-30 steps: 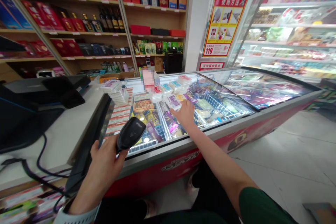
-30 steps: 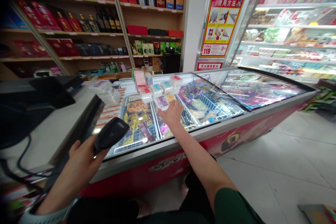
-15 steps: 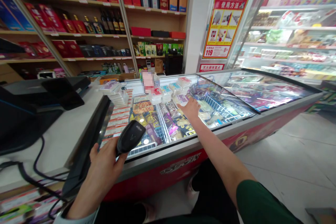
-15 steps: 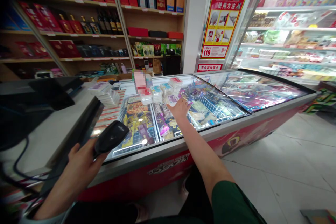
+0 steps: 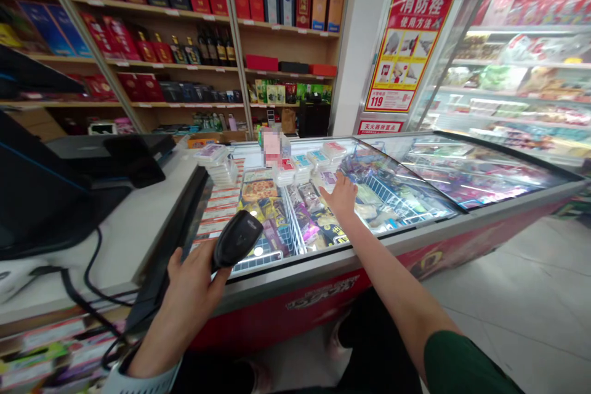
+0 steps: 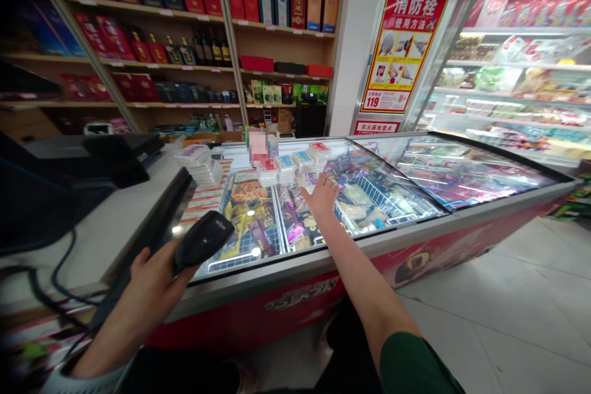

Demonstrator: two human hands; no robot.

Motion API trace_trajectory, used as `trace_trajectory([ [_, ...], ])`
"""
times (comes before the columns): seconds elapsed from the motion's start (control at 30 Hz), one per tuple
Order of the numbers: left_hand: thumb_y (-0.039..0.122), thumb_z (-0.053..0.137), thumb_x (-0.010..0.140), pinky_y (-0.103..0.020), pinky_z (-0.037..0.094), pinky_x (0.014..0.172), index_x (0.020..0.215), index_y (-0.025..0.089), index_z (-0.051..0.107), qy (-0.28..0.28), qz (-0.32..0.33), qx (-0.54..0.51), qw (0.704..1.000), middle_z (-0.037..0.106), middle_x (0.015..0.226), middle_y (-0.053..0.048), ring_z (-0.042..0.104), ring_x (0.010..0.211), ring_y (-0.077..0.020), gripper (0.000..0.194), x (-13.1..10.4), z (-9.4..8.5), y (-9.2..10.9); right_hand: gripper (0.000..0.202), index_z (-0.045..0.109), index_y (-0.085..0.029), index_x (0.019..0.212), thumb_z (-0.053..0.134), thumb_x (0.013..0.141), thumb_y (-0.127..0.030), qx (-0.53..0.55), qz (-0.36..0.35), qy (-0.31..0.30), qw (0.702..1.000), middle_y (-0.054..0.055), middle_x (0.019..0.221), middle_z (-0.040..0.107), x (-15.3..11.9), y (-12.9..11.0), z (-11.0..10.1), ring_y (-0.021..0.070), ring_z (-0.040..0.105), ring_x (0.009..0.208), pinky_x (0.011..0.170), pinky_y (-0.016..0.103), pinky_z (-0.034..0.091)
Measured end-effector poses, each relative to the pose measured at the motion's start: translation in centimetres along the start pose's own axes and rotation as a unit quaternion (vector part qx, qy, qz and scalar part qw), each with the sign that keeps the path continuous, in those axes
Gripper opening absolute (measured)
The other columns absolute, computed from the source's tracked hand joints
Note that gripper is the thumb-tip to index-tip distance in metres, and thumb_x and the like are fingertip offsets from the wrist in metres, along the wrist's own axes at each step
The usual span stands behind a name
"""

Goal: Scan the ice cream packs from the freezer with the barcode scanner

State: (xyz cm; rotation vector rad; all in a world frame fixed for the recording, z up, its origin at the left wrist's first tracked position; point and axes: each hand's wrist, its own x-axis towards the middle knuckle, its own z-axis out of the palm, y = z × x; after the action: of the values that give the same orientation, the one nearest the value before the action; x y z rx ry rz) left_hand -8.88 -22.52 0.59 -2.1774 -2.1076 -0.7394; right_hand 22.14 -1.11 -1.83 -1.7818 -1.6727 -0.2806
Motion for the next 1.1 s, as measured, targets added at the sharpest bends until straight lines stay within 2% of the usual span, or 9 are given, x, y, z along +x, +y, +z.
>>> trace_trajectory([
  [0.07, 0.030, 0.041, 0.087, -0.063, 0.022, 0.109, 0.117, 0.016, 0.053, 0.012, 0.000, -0.001, 1.000, 0.068, 0.114, -0.014, 0.060, 0.113, -0.0323, 0.035, -0.2, -0.1, -0.3, 0.042, 0.056, -0.010, 0.121, 0.052, 0.089, -0.038, 0.025, -0.059, 0.022, 0.998, 0.019, 0.116, 0.061, -0.1, -0.9, -0.8, 0.0336, 0.052, 0.113, 0.100, 0.045, 0.032],
  [0.13, 0.030, 0.042, 0.086, -0.063, 0.022, 0.109, 0.117, 0.015, 0.053, 0.018, 0.002, -0.002, 1.000, 0.068, 0.114, -0.015, 0.060, 0.113, -0.0327, 0.036, -0.5, -0.2, -0.6, 0.030, 0.061, -0.012, 0.112, 0.045, 0.090, -0.024, 0.056, -0.126, -0.021, 0.990, 0.016, 0.111, 0.062, 0.2, -2.2, -1.1, 0.0289, 0.054, 0.110, 0.098, 0.040, 0.036],
  [0.2, 0.031, 0.042, 0.086, -0.063, 0.022, 0.109, 0.119, 0.016, 0.052, 0.020, 0.004, -0.003, 1.000, 0.067, 0.115, -0.015, 0.060, 0.115, -0.0327, 0.037, -0.7, -0.2, -0.9, 0.030, 0.064, -0.014, 0.108, 0.042, 0.087, -0.015, 0.080, -0.181, -0.096, 0.975, 0.013, 0.107, 0.064, 0.8, -3.8, -1.0, 0.0244, 0.057, 0.104, 0.093, 0.034, 0.040],
  [0.27, 0.031, 0.042, 0.087, -0.063, 0.022, 0.109, 0.119, 0.016, 0.052, 0.018, 0.003, -0.006, 1.000, 0.067, 0.117, -0.015, 0.059, 0.117, -0.0322, 0.037, -1.0, -0.4, -1.1, 0.030, 0.067, -0.017, 0.104, 0.044, 0.085, -0.013, 0.089, -0.218, -0.148, 0.960, 0.009, 0.102, 0.067, 1.8, -5.5, -0.3, 0.0211, 0.060, 0.097, 0.089, 0.030, 0.043],
  [0.4, 0.032, 0.040, 0.087, -0.064, 0.020, 0.109, 0.117, 0.017, 0.053, 0.022, -0.017, -0.010, 1.000, 0.067, 0.116, -0.014, 0.060, 0.113, -0.0315, 0.036, -1.3, -0.8, -1.4, 0.030, 0.070, -0.022, 0.102, 0.048, 0.083, -0.014, 0.088, -0.245, -0.184, 0.948, 0.005, 0.102, 0.071, 3.6, -7.9, 1.3, 0.0206, 0.063, 0.097, 0.087, 0.029, 0.045],
  [0.67, 0.031, 0.042, 0.087, -0.062, 0.022, 0.109, 0.110, 0.016, 0.055, 0.036, -0.028, -0.002, 0.999, 0.068, 0.109, -0.013, 0.061, 0.108, -0.0314, 0.031, -1.8, -1.6, -2.7, 0.033, 0.071, -0.023, 0.106, 0.049, 0.083, -0.015, 0.072, -0.217, -0.210, 0.950, 0.005, 0.103, 0.074, 4.8, -9.1, 2.9, 0.0248, 0.066, 0.098, 0.089, 0.034, 0.045],
  [0.9, 0.031, 0.042, 0.086, -0.060, 0.022, 0.110, 0.110, 0.018, 0.054, 0.034, -0.035, -0.014, 0.999, 0.068, 0.108, -0.012, 0.061, 0.108, -0.0302, 0.030, -1.9, -1.9, -2.9, 0.028, 0.073, -0.020, 0.099, 0.051, 0.082, -0.017, 0.095, -0.159, -0.214, 0.959, 0.009, 0.100, 0.074, 3.9, -9.8, 1.8, 0.0276, 0.066, 0.100, 0.090, 0.036, 0.045],
  [1.0, 0.031, 0.043, 0.085, -0.059, 0.022, 0.109, 0.111, 0.018, 0.054, 0.040, -0.039, -0.020, 0.998, 0.068, 0.109, -0.012, 0.061, 0.108, -0.0302, 0.031, -2.0, -2.0, -3.0, 0.023, 0.073, -0.019, 0.090, 0.051, 0.086, -0.025, 0.139, -0.128, -0.210, 0.959, 0.009, 0.097, 0.074, 2.5, -11.3, 1.1, 0.0273, 0.066, 0.099, 0.087, 0.034, 0.045],
  [1.1, 0.031, 0.042, 0.085, -0.059, 0.023, 0.109, 0.111, 0.020, 0.053, 0.047, -0.045, -0.025, 0.998, 0.068, 0.109, -0.010, 0.061, 0.109, -0.0295, 0.031, -2.2, -2.0, -3.3, 0.025, 0.072, -0.021, 0.079, 0.055, 0.087, -0.036, 0.205, -0.101, -0.225, 0.947, 0.006, 0.088, 0.075, 1.6, -14.0, 1.4, 0.0232, 0.068, 0.092, 0.080, 0.028, 0.047],
])
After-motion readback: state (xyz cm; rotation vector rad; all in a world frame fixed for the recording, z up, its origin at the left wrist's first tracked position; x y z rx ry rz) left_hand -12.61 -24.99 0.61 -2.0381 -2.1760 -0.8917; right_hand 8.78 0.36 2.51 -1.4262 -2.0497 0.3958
